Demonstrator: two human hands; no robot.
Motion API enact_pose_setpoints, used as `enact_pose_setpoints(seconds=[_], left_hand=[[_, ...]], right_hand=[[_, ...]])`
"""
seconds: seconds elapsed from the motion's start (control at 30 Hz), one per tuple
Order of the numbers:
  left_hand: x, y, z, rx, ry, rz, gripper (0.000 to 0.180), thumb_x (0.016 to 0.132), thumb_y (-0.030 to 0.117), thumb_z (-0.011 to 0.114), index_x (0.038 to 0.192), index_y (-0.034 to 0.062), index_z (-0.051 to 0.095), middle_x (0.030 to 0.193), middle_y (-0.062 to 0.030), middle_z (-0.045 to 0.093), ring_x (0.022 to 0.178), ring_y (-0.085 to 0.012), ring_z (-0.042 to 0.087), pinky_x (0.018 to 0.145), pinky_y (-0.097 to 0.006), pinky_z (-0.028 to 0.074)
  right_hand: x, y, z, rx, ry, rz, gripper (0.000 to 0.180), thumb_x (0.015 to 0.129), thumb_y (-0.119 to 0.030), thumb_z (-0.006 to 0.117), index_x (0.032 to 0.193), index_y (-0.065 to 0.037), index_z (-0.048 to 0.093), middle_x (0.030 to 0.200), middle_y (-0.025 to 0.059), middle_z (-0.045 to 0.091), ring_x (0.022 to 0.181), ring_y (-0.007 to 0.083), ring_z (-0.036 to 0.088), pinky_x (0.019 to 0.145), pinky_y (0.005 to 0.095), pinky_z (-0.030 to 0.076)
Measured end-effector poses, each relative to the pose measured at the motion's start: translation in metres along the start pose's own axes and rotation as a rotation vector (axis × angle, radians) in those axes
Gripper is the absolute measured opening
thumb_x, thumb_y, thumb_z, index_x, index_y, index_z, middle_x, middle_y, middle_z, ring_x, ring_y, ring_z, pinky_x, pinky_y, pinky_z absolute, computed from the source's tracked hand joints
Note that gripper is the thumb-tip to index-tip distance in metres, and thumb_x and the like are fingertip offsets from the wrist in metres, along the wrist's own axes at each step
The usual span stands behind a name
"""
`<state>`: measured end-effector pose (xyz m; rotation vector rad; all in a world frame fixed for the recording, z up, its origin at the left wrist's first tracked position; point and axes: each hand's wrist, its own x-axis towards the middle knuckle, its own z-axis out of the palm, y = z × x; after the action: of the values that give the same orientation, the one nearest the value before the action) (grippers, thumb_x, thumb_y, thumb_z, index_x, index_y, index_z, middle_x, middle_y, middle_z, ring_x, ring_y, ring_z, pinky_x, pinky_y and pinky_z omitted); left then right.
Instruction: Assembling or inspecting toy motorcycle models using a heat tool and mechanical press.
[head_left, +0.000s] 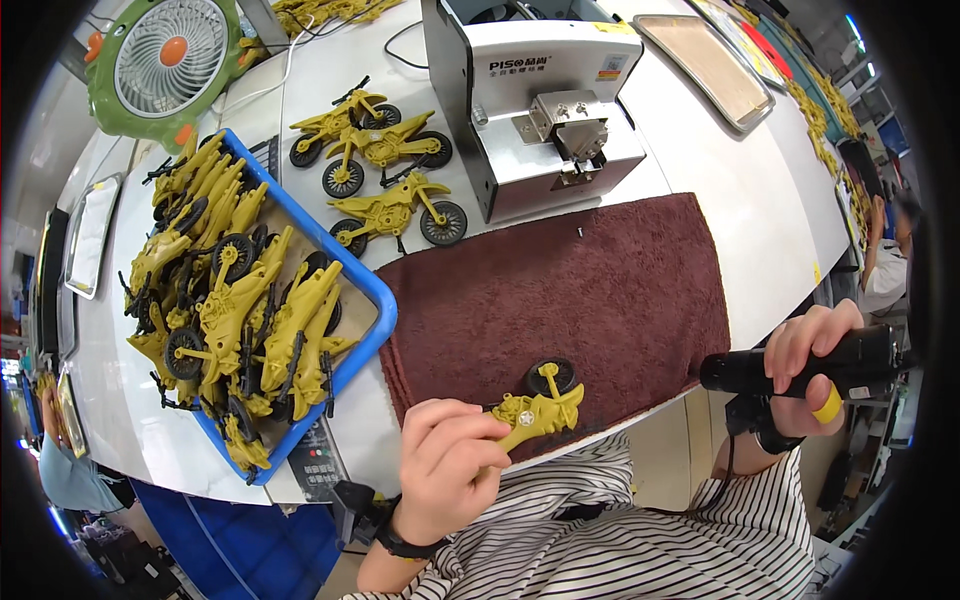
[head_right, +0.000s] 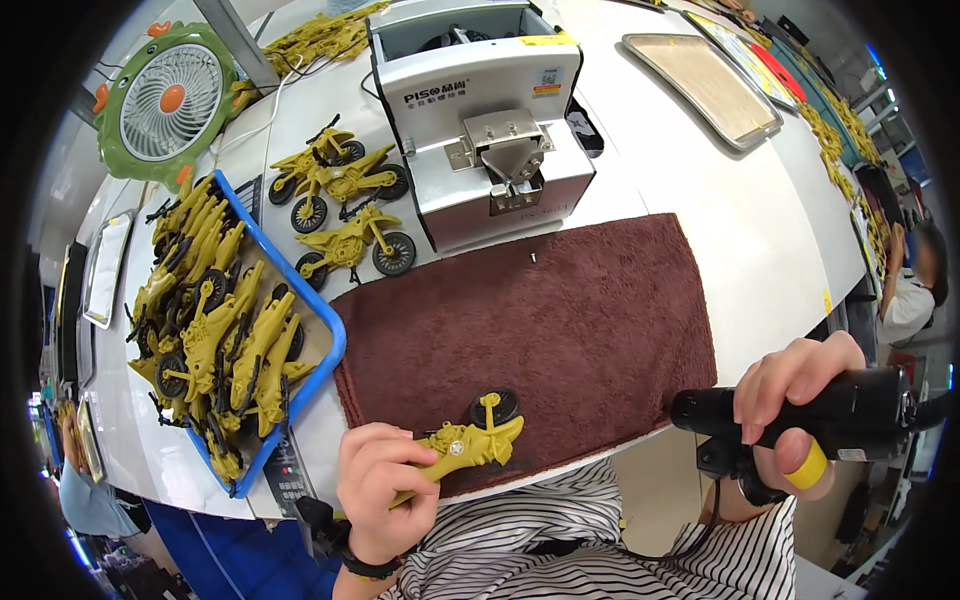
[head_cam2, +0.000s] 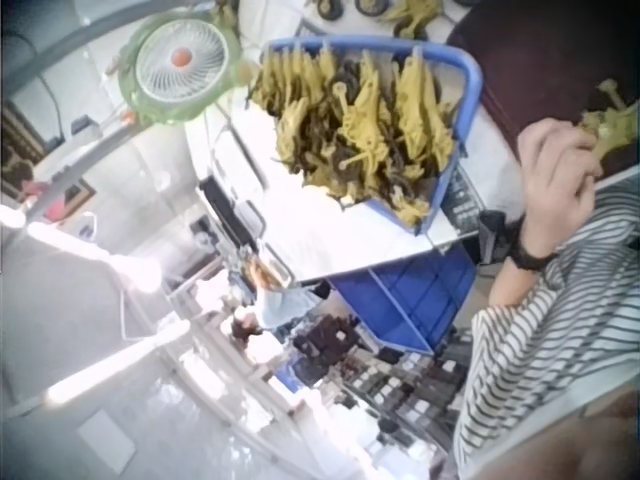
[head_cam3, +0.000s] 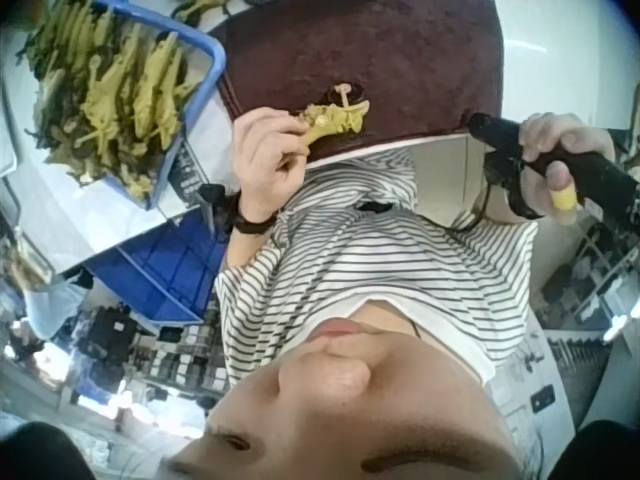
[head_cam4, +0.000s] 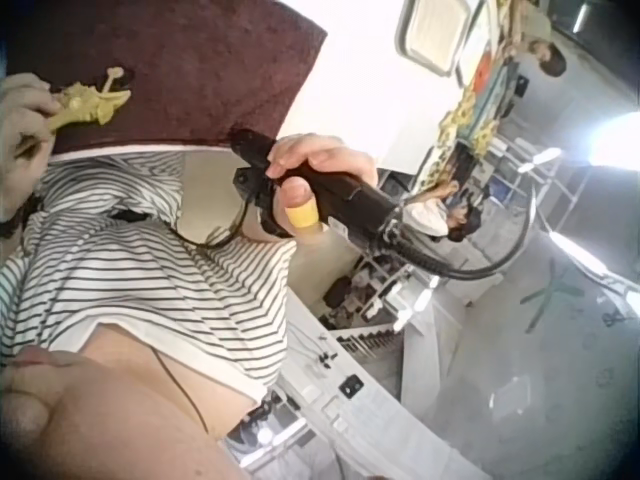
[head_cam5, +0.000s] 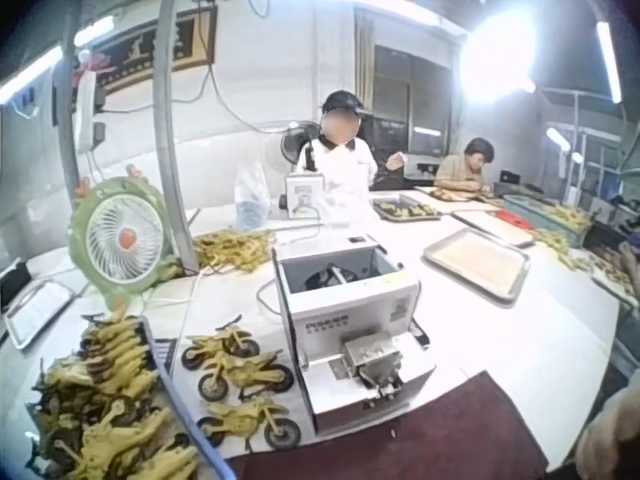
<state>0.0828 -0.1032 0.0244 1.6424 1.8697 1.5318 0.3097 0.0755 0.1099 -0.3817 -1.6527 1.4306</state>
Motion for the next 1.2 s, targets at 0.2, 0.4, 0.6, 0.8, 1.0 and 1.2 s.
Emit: enact_pose_setpoints(seconds=[0.2, 0.4, 0.6, 0.8, 1.0, 1.2], left_hand=[[-0.01, -0.003, -0.002, 0.173, -0.047, 0.001, 0.021, 0.047, -0.006, 0.059, 0.058, 0.0082, 0.048, 0.081, -0.0075, 0.05, 0.078, -0.0267, 0.05, 0.07, -0.037, 0.045], [-0.015, -0.007, -0.003, 0.111, -0.009, -0.089, 0.038, 0.05, -0.003, 0.062, 0.084, 0.0067, 0.048, 0.093, -0.0125, 0.045, 0.082, -0.0262, 0.047, 0.074, -0.037, 0.043], [-0.005, -0.005, -0.007, 0.176, -0.114, -0.083, 0.04, 0.053, 0.001, 0.068, 0.091, 0.0026, 0.054, 0.091, -0.0119, 0.055, 0.083, -0.0258, 0.052, 0.072, -0.033, 0.043], [0.007, 0.006, -0.005, 0.11, -0.064, -0.214, 0.034, 0.055, 0.011, 0.073, 0.086, 0.0016, 0.061, 0.082, -0.0111, 0.06, 0.075, -0.0257, 0.055, 0.068, -0.032, 0.044], [0.007, 0.007, -0.008, 0.01, -0.054, -0.192, 0.032, 0.057, 0.009, 0.071, 0.085, -0.0009, 0.061, 0.08, -0.0119, 0.06, 0.073, -0.0252, 0.057, 0.066, -0.03, 0.044], [-0.018, 0.013, -0.032, -0.095, -0.028, -0.338, 0.033, 0.054, 0.003, 0.071, 0.086, -0.0007, 0.062, 0.082, -0.0118, 0.061, 0.076, -0.0237, 0.058, 0.068, -0.031, 0.046]], right_hand=[[0.003, 0.005, 0.002, 0.01, -0.036, -0.002, 0.033, 0.071, -0.013, 0.066, 0.085, -0.005, 0.037, 0.068, 0.0087, 0.049, 0.048, 0.0121, 0.048, 0.048, 0.0231, 0.041], [0.001, 0.006, 0.003, 0.019, -0.017, -0.011, 0.033, 0.071, -0.014, 0.067, 0.084, -0.005, 0.037, 0.068, 0.0084, 0.049, 0.047, 0.0117, 0.047, 0.048, 0.0227, 0.041], [-0.001, 0.004, 0.0, 0.02, 0.016, -0.072, 0.033, 0.073, -0.016, 0.065, 0.086, -0.006, 0.035, 0.068, 0.0059, 0.047, 0.046, 0.0108, 0.045, 0.045, 0.0221, 0.039], [0.003, -0.003, -0.006, 0.281, 0.167, -0.193, 0.03, 0.075, -0.016, 0.06, 0.088, -0.007, 0.034, 0.069, 0.0039, 0.044, 0.049, 0.0102, 0.044, 0.048, 0.023, 0.037], [0.004, 0.01, 0.005, 0.146, 0.074, -0.061, 0.033, 0.075, -0.018, 0.064, 0.089, -0.007, 0.036, 0.071, 0.0064, 0.047, 0.049, 0.0125, 0.045, 0.048, 0.0251, 0.037], [0.004, 0.01, 0.006, 0.146, 0.041, -0.045, 0.036, 0.073, -0.018, 0.066, 0.088, -0.006, 0.036, 0.07, 0.0075, 0.047, 0.048, 0.0129, 0.046, 0.047, 0.0251, 0.038]])
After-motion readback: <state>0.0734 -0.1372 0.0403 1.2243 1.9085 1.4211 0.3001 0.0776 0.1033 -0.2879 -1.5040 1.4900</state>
